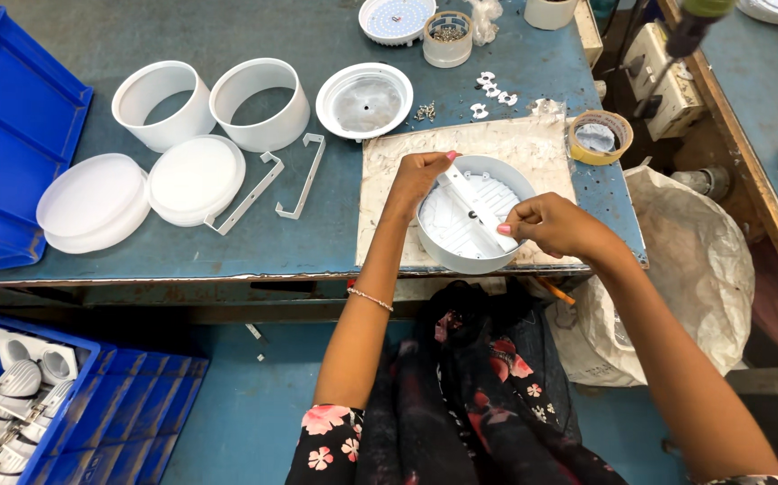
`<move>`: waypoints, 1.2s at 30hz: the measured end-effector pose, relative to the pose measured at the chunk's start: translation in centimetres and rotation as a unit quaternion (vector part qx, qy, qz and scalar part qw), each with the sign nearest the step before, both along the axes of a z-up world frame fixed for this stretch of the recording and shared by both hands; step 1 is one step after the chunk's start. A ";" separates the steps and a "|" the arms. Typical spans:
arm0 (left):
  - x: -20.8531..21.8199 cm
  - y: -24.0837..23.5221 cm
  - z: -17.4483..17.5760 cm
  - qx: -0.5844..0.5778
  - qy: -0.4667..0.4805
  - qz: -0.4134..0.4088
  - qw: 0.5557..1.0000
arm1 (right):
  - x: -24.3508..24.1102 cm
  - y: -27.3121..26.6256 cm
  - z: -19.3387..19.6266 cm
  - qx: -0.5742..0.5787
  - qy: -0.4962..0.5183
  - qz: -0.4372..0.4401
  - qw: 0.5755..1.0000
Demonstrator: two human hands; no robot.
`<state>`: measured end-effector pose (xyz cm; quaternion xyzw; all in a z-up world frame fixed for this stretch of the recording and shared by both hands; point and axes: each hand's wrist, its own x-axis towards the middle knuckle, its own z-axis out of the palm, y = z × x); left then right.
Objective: The person assembles circular LED lighting fixtures by placing circular LED boards and internal components into white plastic housings, then using a power screwdriver to secure the parts before fitting a diffuser plate.
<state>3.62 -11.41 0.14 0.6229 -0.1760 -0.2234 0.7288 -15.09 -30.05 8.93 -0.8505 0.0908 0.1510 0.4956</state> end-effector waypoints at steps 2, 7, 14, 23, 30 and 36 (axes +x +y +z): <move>0.0 0.2 0.1 0.024 0.024 0.005 0.999 | -0.1 0.1 0.0 0.005 0.006 -0.011 1.000; -0.2 0.2 -0.1 0.025 0.026 0.013 0.999 | -0.8 0.4 -0.2 -0.013 -0.018 -0.030 0.999; 3.0 1.3 1.2 0.219 0.000 -0.034 0.975 | -0.7 0.2 -0.5 -0.019 -0.044 -0.006 0.999; 5.7 0.9 3.6 0.323 0.059 -0.123 0.937 | -1.0 0.5 -0.9 -0.014 -0.044 -0.023 0.999; 4.8 0.5 4.9 0.344 0.034 -0.126 0.930 | -1.0 0.6 -0.4 -0.007 -0.014 -0.022 1.000; -3.4 0.1 5.8 0.328 -0.361 0.243 0.839 | -1.2 0.3 -0.5 -0.020 -0.021 -0.015 0.999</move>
